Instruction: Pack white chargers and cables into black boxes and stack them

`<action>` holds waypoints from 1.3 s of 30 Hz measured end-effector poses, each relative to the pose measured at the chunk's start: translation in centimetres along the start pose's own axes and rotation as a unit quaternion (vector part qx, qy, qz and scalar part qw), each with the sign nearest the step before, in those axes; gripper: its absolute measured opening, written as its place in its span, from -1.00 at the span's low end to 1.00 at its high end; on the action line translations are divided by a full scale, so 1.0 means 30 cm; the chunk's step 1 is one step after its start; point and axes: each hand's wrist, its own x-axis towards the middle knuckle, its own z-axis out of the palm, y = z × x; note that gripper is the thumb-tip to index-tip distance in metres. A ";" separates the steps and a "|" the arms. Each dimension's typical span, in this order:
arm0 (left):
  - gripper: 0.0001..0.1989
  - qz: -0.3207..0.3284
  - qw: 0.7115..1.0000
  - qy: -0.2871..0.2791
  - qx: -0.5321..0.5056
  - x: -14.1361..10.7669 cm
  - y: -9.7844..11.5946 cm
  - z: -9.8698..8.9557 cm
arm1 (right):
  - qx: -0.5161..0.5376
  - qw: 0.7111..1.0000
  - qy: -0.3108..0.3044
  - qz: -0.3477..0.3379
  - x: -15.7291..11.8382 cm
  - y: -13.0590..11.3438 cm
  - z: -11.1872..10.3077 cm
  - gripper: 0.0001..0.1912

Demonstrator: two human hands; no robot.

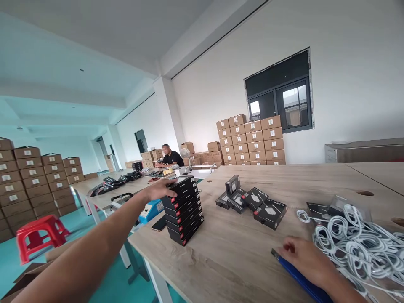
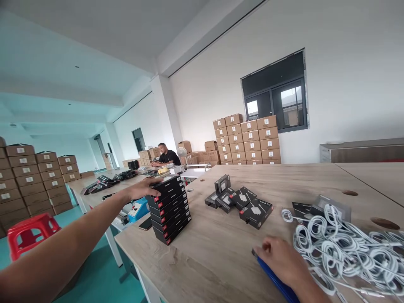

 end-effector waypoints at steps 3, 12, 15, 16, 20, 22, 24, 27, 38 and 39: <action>-0.27 -0.002 1.000 0.003 0.009 -0.005 0.001 -0.002 | -0.023 0.998 -0.059 0.013 -0.019 0.031 -0.012 -0.67; -0.02 0.054 0.979 0.150 0.124 0.030 0.129 0.031 | -0.063 0.996 -0.062 0.032 -0.029 -0.003 -0.051 -0.86; -0.13 0.208 0.950 0.197 0.122 0.047 0.303 0.163 | -0.021 0.999 -0.030 0.032 -0.001 0.013 -0.065 -0.79; -0.16 0.246 0.951 0.162 0.097 0.051 0.377 0.236 | 0.007 0.999 -0.006 0.040 0.009 0.021 -0.067 -0.78; -0.14 0.275 0.961 0.000 -0.040 0.092 0.679 0.615 | 0.217 0.968 0.098 0.080 0.043 0.037 -0.066 -0.67; -0.13 0.253 0.965 -0.024 -0.066 0.122 0.796 0.798 | 0.287 0.945 0.130 0.092 0.057 0.035 -0.063 -0.61; -0.16 0.222 0.971 -0.024 -0.089 0.143 0.873 0.941 | 0.322 0.928 0.159 0.100 0.065 0.031 -0.060 -0.57; -0.28 0.192 0.973 0.009 -0.126 0.147 0.912 1.066 | 0.379 0.895 0.202 0.119 0.071 0.026 -0.060 -0.50; -0.59 0.136 0.909 0.042 -0.393 0.156 0.784 0.844 | 0.438 0.837 0.322 0.067 0.057 0.011 -0.125 -0.48; -0.59 0.125 0.898 0.020 -0.420 0.150 0.764 0.804 | 0.424 0.841 0.331 0.058 0.052 0.006 -0.130 -0.50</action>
